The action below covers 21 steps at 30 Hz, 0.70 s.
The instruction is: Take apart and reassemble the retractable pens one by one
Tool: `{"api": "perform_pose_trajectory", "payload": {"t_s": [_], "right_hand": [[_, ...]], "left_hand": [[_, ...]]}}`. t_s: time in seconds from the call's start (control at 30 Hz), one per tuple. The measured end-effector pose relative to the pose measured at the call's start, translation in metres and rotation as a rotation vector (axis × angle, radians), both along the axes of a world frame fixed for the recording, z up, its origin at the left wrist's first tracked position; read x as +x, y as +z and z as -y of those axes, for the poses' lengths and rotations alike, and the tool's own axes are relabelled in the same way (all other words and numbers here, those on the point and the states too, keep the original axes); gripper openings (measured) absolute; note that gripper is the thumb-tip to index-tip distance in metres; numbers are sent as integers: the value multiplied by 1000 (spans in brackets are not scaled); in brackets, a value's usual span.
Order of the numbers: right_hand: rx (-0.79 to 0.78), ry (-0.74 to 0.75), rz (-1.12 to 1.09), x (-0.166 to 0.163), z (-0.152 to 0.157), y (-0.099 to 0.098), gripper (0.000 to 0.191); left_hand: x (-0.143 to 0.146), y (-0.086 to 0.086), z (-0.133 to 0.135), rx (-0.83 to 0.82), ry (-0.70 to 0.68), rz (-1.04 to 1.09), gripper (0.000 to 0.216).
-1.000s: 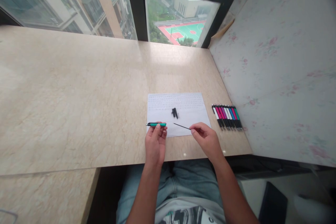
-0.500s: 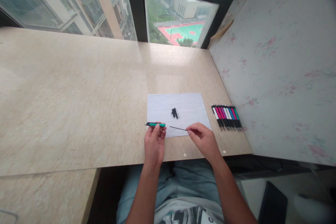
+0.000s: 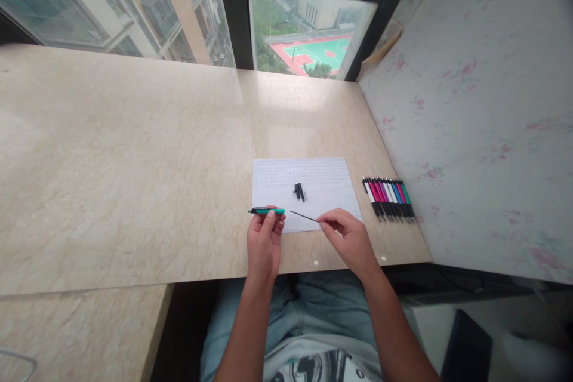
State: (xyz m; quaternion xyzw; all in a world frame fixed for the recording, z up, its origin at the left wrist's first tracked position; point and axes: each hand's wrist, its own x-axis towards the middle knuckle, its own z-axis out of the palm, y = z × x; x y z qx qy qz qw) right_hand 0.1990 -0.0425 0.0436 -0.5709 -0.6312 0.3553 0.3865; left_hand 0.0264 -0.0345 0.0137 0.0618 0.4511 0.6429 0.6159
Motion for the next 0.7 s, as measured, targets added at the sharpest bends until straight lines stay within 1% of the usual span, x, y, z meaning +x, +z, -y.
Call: {"api": "perform_pose_trajectory", "payload": {"t_s": [0.17, 0.33, 0.4, 0.47, 0.6, 0.7], "right_hand": [[-6, 38, -5, -3, 1, 7, 12], [1, -5, 6, 1, 0, 5, 11], [-2, 7, -1, 2, 0, 4, 11], [-5, 19, -13, 0, 0, 4, 11], [-20, 37, -31, -7, -1, 4, 12], [-41, -9, -53, -12, -3, 0, 14]], "left_hand": [[0, -1, 0, 0, -8, 17, 23], [-2, -4, -2, -15, 65, 39, 22], [-1, -4, -2, -18, 61, 37, 21], [1, -3, -1, -12, 14, 28, 21], [7, 0, 3, 26, -126, -22, 21], [11, 1, 4, 40, -166, -34, 22]]}}
